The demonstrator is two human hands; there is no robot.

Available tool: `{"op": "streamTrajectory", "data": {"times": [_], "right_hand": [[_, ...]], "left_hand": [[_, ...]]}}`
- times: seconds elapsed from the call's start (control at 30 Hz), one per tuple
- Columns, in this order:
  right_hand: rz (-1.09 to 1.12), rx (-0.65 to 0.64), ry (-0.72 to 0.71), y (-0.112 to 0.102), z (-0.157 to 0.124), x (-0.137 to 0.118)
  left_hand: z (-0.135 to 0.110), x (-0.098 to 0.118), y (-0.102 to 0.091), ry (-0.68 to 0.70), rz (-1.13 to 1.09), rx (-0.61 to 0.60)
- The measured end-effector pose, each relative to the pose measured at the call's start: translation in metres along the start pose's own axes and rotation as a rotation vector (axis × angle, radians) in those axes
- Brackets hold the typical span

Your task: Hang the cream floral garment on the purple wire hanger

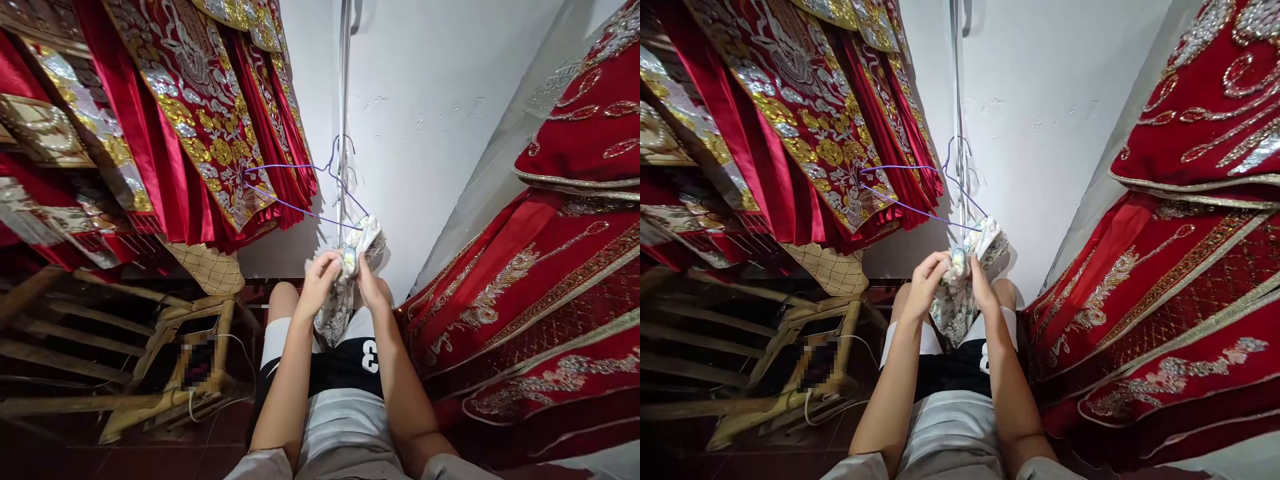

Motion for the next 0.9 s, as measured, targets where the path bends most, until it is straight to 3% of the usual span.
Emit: {"op": "streamTrajectory", "data": {"times": [0.1, 0.17, 0.23, 0.3, 0.37, 0.43, 0.53, 0.6, 0.73, 0.8, 0.9], "right_hand": [[0.087, -0.167, 0.075, 0.019, 0.003, -0.013], [0.115, -0.277, 0.141, 0.027, 0.003, -0.021], [0.087, -0.388, 0.215, 0.033, 0.002, -0.03], [-0.019, -0.472, 0.235, 0.033, 0.002, -0.043], [-0.188, -0.499, 0.133, 0.03, 0.012, -0.063], [-0.374, -0.434, -0.092, 0.023, 0.032, -0.088], [-0.482, -0.235, -0.444, 0.012, 0.072, -0.118], [-0.464, -0.144, -0.536, 0.007, 0.101, -0.118], [-0.567, -0.117, -0.377, 0.005, 0.148, -0.084], [-0.595, -0.131, -0.316, 0.002, 0.154, -0.071], [-0.597, -0.119, -0.363, -0.01, 0.146, -0.076]], "left_hand": [[-0.003, 0.012, 0.01, 0.12, 0.25, -0.102], [0.0, 0.013, 0.006, 0.177, 0.346, -0.083], [0.005, 0.001, -0.001, 0.154, 0.344, -0.069], [0.008, -0.02, 0.0, 0.07, 0.299, -0.189], [0.007, -0.044, 0.006, -0.027, 0.313, -0.407], [0.003, -0.063, 0.002, -0.087, 0.414, -0.563], [0.006, -0.077, -0.026, -0.13, 0.601, -0.598], [0.012, -0.078, -0.05, -0.142, 0.726, -0.604], [0.031, -0.076, -0.098, -0.14, 1.084, -0.612], [0.045, -0.077, -0.12, -0.16, 1.246, -0.566], [0.068, -0.077, -0.14, -0.148, 1.365, -0.476]]}}
Point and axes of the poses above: each hand's wrist, its own z-axis towards the middle knuckle, its own y-axis out of the palm, x = y × z, the point moved 7 cm from there along z, towards the middle knuckle, and after that the axes turned 15 degrees about z, right-handed, at the moved point
